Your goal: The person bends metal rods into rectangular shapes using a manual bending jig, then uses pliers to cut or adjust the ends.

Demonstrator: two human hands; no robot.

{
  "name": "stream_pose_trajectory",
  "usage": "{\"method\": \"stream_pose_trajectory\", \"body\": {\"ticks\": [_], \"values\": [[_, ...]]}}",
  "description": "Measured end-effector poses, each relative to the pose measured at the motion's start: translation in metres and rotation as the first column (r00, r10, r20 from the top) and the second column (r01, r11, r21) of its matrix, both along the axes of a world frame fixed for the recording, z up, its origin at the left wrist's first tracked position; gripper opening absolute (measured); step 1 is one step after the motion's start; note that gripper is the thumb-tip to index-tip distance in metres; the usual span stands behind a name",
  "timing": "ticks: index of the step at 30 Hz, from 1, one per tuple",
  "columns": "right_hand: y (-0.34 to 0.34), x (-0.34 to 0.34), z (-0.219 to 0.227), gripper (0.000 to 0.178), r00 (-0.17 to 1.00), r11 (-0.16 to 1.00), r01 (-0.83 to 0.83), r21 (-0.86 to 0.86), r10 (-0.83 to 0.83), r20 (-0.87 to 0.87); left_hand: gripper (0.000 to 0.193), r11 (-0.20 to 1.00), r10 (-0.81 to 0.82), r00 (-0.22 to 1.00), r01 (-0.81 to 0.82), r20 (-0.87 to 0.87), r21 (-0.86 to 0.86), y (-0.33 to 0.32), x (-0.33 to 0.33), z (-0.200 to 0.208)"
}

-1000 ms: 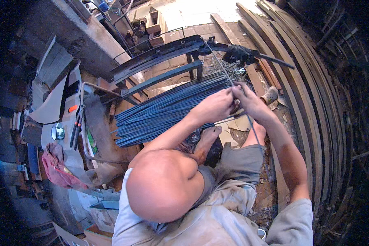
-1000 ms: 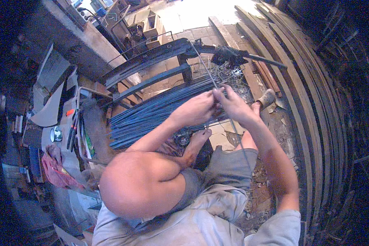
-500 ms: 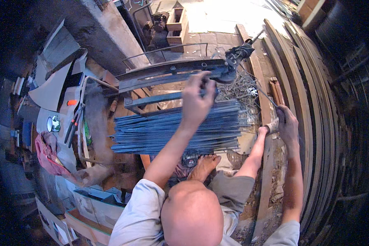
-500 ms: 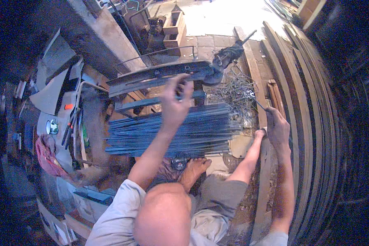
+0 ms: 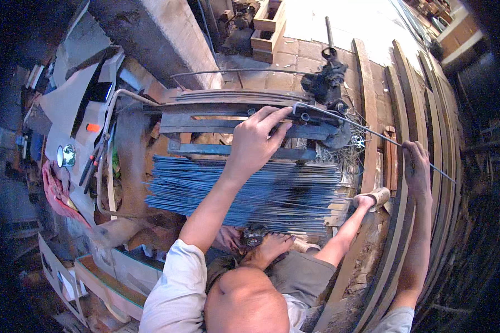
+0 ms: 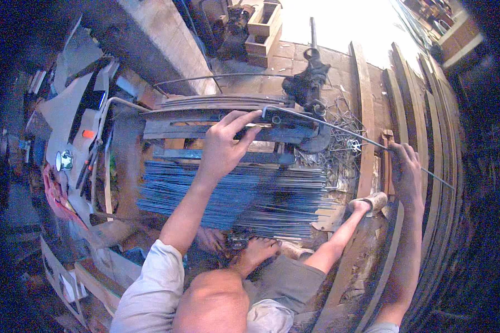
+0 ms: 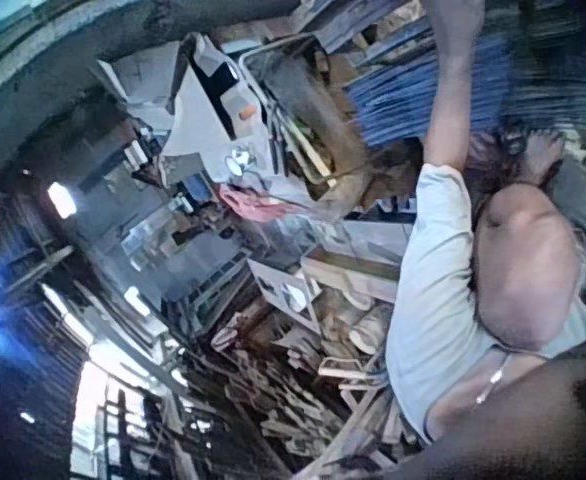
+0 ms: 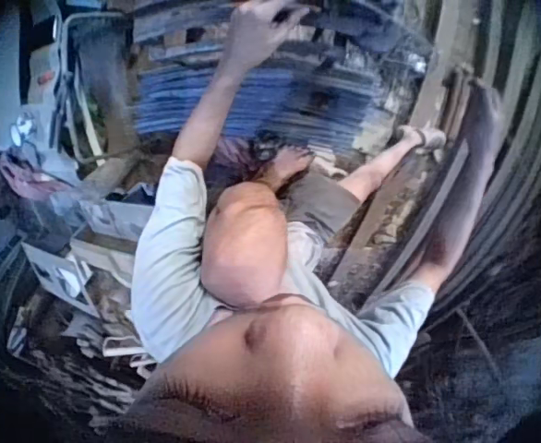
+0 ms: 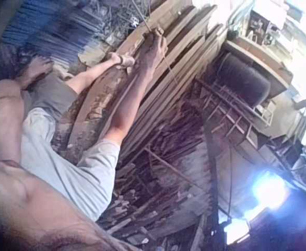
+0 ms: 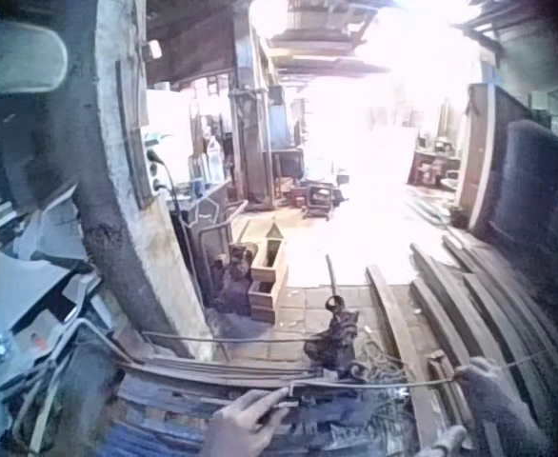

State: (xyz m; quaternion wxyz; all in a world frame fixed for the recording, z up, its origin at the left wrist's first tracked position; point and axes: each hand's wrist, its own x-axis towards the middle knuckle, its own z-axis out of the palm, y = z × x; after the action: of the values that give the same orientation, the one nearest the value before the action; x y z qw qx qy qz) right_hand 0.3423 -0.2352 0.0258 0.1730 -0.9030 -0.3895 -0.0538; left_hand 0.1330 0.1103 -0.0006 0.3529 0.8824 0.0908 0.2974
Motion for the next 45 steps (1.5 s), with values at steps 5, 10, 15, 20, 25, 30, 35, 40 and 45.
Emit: {"method": "stream_pose_trajectory", "body": {"ticks": [5,10,15,20,25,30,35,40,45], "values": [[0.01,0.031,0.003,0.014,0.995,0.996,-0.068,-0.05,0.071,0.071,0.025,0.998,0.039,0.999,-0.038,-0.027,0.049,-0.004,0.006,-0.005],[0.021,0.049,0.002,0.014,0.99,0.992,-0.124,-0.016,0.125,0.065,0.024,1.0,0.017,0.999,-0.016,-0.052,0.027,-0.006,0.01,-0.001],[0.027,0.053,0.009,0.013,0.986,0.987,-0.124,-0.098,0.134,0.101,0.023,0.999,0.048,0.999,-0.048,-0.023,0.024,-0.012,0.012,-0.006],[0.021,0.052,0.013,0.015,0.986,0.972,-0.148,-0.183,0.159,0.049,0.019,0.991,0.027,0.989,-0.007,-0.149,0.133,-0.013,0.014,-0.002],[0.019,0.05,0.013,0.017,0.985,0.966,-0.174,-0.191,0.166,-0.055,0.015,0.979,0.031,0.987,0.002,-0.155,0.205,-0.012,0.017,-0.005],[0.022,0.056,0.009,0.02,0.981,0.969,-0.175,-0.174,0.155,-0.118,0.012,0.978,0.021,0.988,0.011,-0.155,0.206,-0.009,0.017,-0.003],[-0.001,0.102,-0.031,0.026,0.964,0.977,0.004,0.213,0.053,-0.261,0.012,0.978,-0.014,0.982,0.053,-0.188,0.201,-0.009,0.021,0.001],[0.085,0.096,-0.019,0.048,0.995,0.988,-0.089,0.13,0.094,-0.03,0.012,0.976,-0.007,0.98,0.05,-0.2,0.211,-0.004,0.019,-0.001],[0.157,0.116,-0.021,0.085,0.966,0.966,-0.083,-0.247,0.138,0.216,0.013,0.98,-0.024,0.976,0.065,-0.218,0.186,-0.011,0.02,0.006]]}}
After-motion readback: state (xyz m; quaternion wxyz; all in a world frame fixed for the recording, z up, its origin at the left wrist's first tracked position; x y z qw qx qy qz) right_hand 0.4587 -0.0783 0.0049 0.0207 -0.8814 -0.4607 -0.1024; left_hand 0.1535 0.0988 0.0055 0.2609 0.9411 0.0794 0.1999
